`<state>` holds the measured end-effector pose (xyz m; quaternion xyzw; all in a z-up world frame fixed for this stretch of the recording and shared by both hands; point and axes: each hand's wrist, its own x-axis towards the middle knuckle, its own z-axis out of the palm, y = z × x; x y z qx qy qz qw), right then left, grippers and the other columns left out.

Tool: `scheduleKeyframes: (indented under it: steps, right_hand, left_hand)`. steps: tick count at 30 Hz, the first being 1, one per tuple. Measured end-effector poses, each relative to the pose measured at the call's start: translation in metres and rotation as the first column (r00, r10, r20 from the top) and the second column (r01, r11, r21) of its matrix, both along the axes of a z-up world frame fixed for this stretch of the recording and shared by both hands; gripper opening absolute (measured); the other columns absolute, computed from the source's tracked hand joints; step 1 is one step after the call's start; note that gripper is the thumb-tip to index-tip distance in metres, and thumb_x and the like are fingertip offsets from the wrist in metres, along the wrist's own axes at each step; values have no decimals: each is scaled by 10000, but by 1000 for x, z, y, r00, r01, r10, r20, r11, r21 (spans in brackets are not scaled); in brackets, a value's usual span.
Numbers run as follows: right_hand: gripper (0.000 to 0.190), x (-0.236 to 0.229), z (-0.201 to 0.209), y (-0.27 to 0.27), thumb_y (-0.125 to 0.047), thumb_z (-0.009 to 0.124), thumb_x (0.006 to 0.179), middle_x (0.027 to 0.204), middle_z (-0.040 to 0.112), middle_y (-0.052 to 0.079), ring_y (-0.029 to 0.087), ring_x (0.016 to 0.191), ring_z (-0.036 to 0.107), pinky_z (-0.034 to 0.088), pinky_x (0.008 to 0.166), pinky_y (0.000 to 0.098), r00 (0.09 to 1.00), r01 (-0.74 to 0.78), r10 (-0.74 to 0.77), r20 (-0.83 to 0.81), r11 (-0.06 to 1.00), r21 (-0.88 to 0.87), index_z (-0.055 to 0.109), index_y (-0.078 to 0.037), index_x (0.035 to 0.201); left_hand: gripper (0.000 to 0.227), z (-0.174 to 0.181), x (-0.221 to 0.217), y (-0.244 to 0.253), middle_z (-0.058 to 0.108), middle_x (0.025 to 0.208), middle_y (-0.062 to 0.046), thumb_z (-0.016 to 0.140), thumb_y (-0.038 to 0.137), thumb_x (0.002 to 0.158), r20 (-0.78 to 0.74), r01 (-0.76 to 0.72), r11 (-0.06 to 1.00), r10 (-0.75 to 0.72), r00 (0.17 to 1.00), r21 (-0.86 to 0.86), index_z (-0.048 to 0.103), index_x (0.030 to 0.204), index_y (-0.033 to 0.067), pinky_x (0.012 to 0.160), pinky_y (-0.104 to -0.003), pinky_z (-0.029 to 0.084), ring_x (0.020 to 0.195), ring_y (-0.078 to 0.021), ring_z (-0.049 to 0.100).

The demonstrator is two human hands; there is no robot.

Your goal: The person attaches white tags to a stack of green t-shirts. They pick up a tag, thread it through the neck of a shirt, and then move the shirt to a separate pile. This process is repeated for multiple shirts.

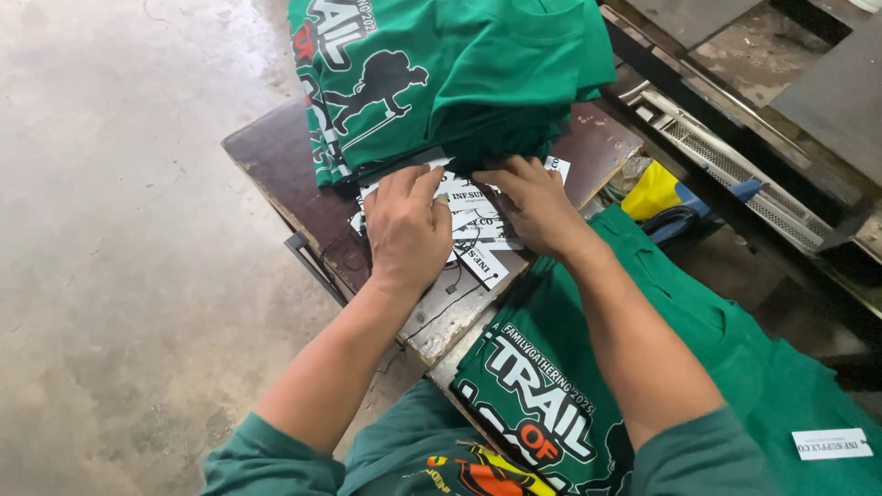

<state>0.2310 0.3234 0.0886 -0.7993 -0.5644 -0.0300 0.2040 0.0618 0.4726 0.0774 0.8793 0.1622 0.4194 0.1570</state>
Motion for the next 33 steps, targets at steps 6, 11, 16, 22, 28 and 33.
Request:
scheduleKeyframes:
  steps: [6, 11, 16, 22, 28, 33]
  right_hand:
    - [385, -2, 4, -5, -61, 596, 968, 1210, 652, 88, 319, 1113, 533, 375, 970, 530, 997, -17, 20, -71, 999, 39, 693, -171, 1324]
    - [429, -9, 15, -10, -38, 568, 958, 1270, 659, 81, 326, 1140, 539, 351, 993, 541, 979, -95, 108, -174, 992, 86, 668, -169, 1353]
    - [350, -6, 8, -11, -72, 599, 978, 1223, 683, 66, 292, 1121, 558, 371, 978, 495, 978, -95, 121, -171, 984, 153, 703, -167, 1298]
    - [368, 1, -2, -13, -76, 683, 945, 1150, 687, 47, 274, 1078, 604, 441, 957, 462, 964, -85, 152, -216, 953, 292, 730, -174, 1297]
    - [302, -2, 2, -15, -230, 748, 926, 1115, 674, 117, 277, 1067, 618, 456, 962, 419, 906, -124, 279, -319, 894, 431, 760, -81, 1188]
    - [503, -4, -2, -16, -460, 763, 905, 1110, 655, 176, 343, 1052, 604, 423, 942, 469, 949, -162, 243, -199, 922, 351, 755, -43, 1187]
  left_hand:
    - [290, -6, 3, -1, 649, 1105, -89, 620, 163, 900, -15, -35, 998, 35, 999, 56, 736, 1161, 115, 936, -465, 473, 1139, -281, 641]
    - [298, -9, 4, -1, 642, 1109, -96, 626, 177, 882, -20, -46, 996, 47, 999, 71, 731, 1154, 114, 929, -475, 474, 1141, -296, 632]
    - [285, -9, 5, -2, 641, 1107, -103, 644, 189, 870, -22, -67, 994, 69, 997, 89, 734, 1130, 111, 923, -480, 467, 1139, -305, 627]
    - [292, -10, 6, -3, 650, 1097, -105, 665, 230, 873, -31, -85, 992, 88, 996, 89, 740, 1128, 108, 934, -486, 462, 1141, -303, 629]
    - [304, -12, 6, -3, 637, 1115, -112, 647, 259, 893, -83, -81, 994, 87, 993, 78, 740, 1136, 102, 952, -505, 450, 1166, -307, 605]
    - [303, -7, 4, -4, 639, 1122, -124, 628, 256, 920, -108, -84, 995, 90, 990, 62, 736, 1151, 92, 964, -510, 449, 1173, -316, 603]
